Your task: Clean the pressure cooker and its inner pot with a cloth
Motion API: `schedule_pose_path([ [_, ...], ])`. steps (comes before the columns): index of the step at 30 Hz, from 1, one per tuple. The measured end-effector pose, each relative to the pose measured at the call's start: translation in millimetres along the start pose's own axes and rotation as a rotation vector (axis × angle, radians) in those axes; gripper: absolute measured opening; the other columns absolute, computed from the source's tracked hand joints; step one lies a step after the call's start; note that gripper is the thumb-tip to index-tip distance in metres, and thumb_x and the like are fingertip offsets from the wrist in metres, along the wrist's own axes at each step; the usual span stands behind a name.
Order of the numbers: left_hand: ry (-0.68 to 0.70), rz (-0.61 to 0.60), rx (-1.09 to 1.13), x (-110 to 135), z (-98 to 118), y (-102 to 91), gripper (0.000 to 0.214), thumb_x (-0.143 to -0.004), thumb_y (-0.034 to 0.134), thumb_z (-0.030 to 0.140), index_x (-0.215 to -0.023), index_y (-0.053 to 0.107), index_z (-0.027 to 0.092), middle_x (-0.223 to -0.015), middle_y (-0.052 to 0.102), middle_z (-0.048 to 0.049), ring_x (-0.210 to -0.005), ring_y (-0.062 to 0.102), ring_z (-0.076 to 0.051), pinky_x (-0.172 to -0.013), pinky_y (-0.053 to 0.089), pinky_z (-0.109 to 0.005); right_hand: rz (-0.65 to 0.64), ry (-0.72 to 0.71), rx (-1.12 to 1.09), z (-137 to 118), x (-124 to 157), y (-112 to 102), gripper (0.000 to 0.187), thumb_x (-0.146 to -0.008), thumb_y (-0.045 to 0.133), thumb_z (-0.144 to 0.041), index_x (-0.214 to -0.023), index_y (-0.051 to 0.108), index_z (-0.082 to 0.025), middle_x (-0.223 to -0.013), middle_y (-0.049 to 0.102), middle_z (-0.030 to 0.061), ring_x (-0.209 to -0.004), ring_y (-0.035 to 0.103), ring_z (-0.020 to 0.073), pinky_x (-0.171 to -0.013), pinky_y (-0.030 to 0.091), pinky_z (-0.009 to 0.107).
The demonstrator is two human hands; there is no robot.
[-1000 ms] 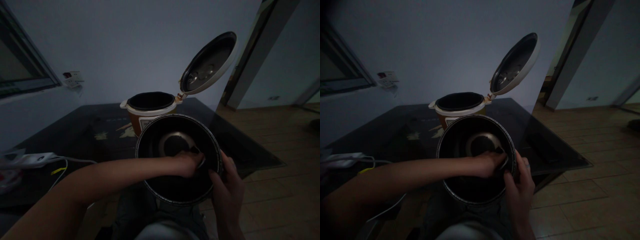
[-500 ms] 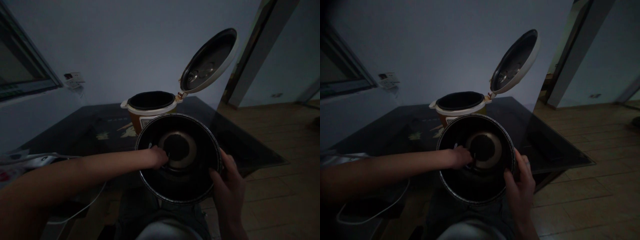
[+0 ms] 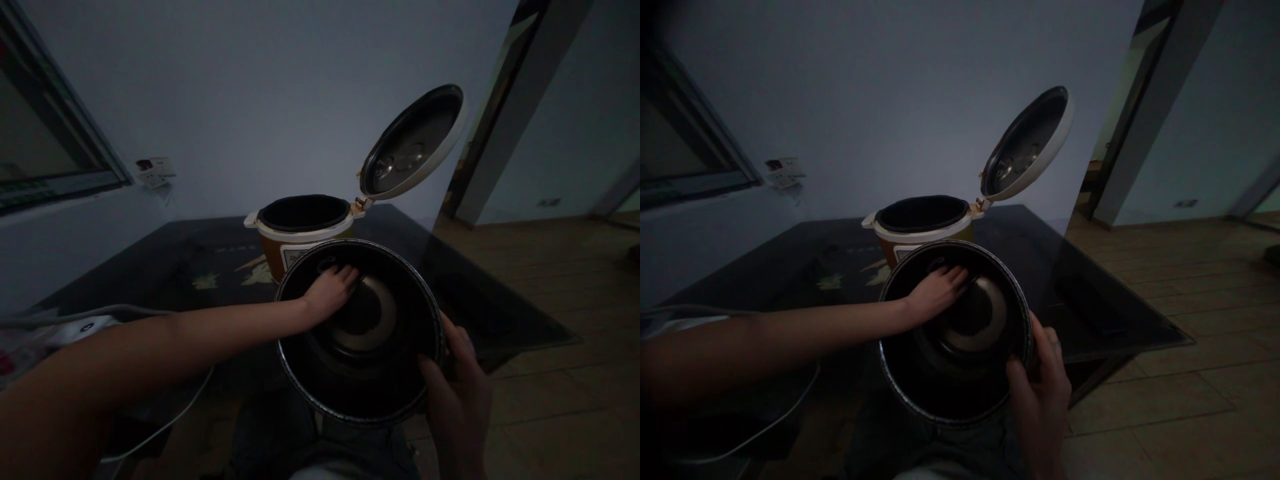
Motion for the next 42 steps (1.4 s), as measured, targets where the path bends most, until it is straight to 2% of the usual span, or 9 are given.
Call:
schedule_pose_path([
  [11, 0.331, 0.206, 0.170, -12, 18, -9.4, 0.020, -0.096, 0.051, 0.013, -0.107, 0.068, 0.013, -0.126, 0.064, -0.0170, -0.121, 0.059, -0.024, -0.098, 0.047, -0.036, 0.020, 0.034, -0.015, 5, -5, -2, 0.051, -0.078, 0.061, -0.030, -0.129, 0.062, -0.025, -0.117, 0.063, 0.0068, -0.109, 0.057, 0.0268, -0.087, 0.044, 0.040],
  [15, 0.349, 0.117, 0.206, 1, 23, -9.4, 0.020, -0.096, 0.048, 0.011, -0.106, 0.066, 0.014, -0.121, 0.067, -0.0160, -0.111, 0.065, -0.024, -0.088, 0.052, -0.034, 0.051, 0.054, -0.034, 8, -6, -2, 0.051, -0.078, 0.062, -0.029, -0.128, 0.063, -0.024, -0.118, 0.062, 0.0060, -0.105, 0.057, 0.0245, -0.085, 0.044, 0.037],
  [19, 0.326, -0.120, 0.280, 20, 26, -14.1, 0.023, -0.094, 0.048, 0.010, -0.113, 0.060, 0.014, -0.111, 0.071, -0.0134, -0.096, 0.070, -0.024, -0.075, 0.053, -0.032, 0.081, 0.067, -0.031, 10, -6, -1, 0.051, -0.078, 0.061, -0.029, -0.130, 0.062, -0.025, -0.120, 0.062, 0.0057, -0.108, 0.056, 0.0255, -0.091, 0.042, 0.040],
  [24, 0.300, -0.255, 0.537, 42, 20, -48.7, 0.032, -0.088, 0.048, 0.008, -0.117, 0.056, 0.020, -0.107, 0.073, -0.0078, -0.093, 0.070, -0.022, -0.072, 0.050, -0.029, 0.099, 0.066, -0.031, 8, -7, 0, 0.051, -0.077, 0.061, -0.028, -0.128, 0.063, -0.024, -0.118, 0.062, 0.0065, -0.110, 0.056, 0.0264, -0.091, 0.042, 0.042],
  [29, -0.095, 0.122, 1.089, 90, -10, -78.7, 0.038, -0.080, 0.047, 0.005, -0.112, 0.056, 0.023, -0.111, 0.071, -0.0010, -0.101, 0.066, -0.017, -0.090, 0.050, -0.029, 0.080, 0.073, -0.028, 6, -6, 0, 0.050, -0.079, 0.062, -0.028, -0.129, 0.063, -0.025, -0.119, 0.062, 0.0063, -0.105, 0.057, 0.0247, -0.089, 0.043, 0.041],
  [35, -1.055, 1.086, 1.671, 181, -34, -22.9, 0.038, -0.062, 0.078, 0.036, -0.096, 0.069, 0.020, -0.088, 0.073, -0.0035, -0.098, 0.068, -0.029, -0.084, 0.057, -0.037, 0.067, 0.059, -0.030, 5, -6, 0, 0.051, -0.079, 0.061, -0.027, -0.130, 0.062, -0.025, -0.117, 0.061, 0.0060, -0.103, 0.057, 0.0235, -0.090, 0.043, 0.041],
  [37, -1.134, 1.317, 1.870, 187, -22, 0.9, 0.037, -0.056, 0.081, 0.039, -0.085, 0.070, 0.020, -0.083, 0.074, -0.0041, -0.103, 0.067, -0.031, -0.090, 0.056, -0.040, 0.062, 0.050, -0.041, 4, -8, 0, 0.051, -0.079, 0.061, -0.026, -0.130, 0.062, -0.025, -0.114, 0.062, 0.0054, -0.101, 0.057, 0.0223, -0.090, 0.043, 0.040],
  [39, -1.039, 1.437, 2.075, 179, -6, 17.2, 0.032, -0.066, 0.072, 0.047, -0.086, 0.072, 0.022, -0.102, 0.075, -0.0067, -0.115, 0.063, -0.030, -0.098, 0.052, -0.042, 0.071, 0.033, -0.030, 2, -9, 0, 0.049, -0.080, 0.062, -0.026, -0.129, 0.063, -0.025, -0.108, 0.061, 0.0044, -0.099, 0.056, 0.0212, -0.090, 0.042, 0.039],
  [42, -0.910, 1.278, 2.360, 157, 19, 31.2, 0.030, -0.066, 0.074, 0.042, -0.090, 0.073, 0.023, -0.116, 0.072, -0.0069, -0.118, 0.061, -0.029, -0.102, 0.049, -0.039, 0.100, 0.015, 0.003, -1, -8, -1, 0.050, -0.080, 0.062, -0.026, -0.129, 0.064, -0.025, -0.106, 0.058, 0.0036, -0.099, 0.056, 0.0205, -0.091, 0.042, 0.038],
])
Point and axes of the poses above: each hand's wrist, its own x-axis away from the middle knuckle, its own y-axis out of the palm, z = x × y, the point moved 4 cm from there along -x, towards the middle knuckle
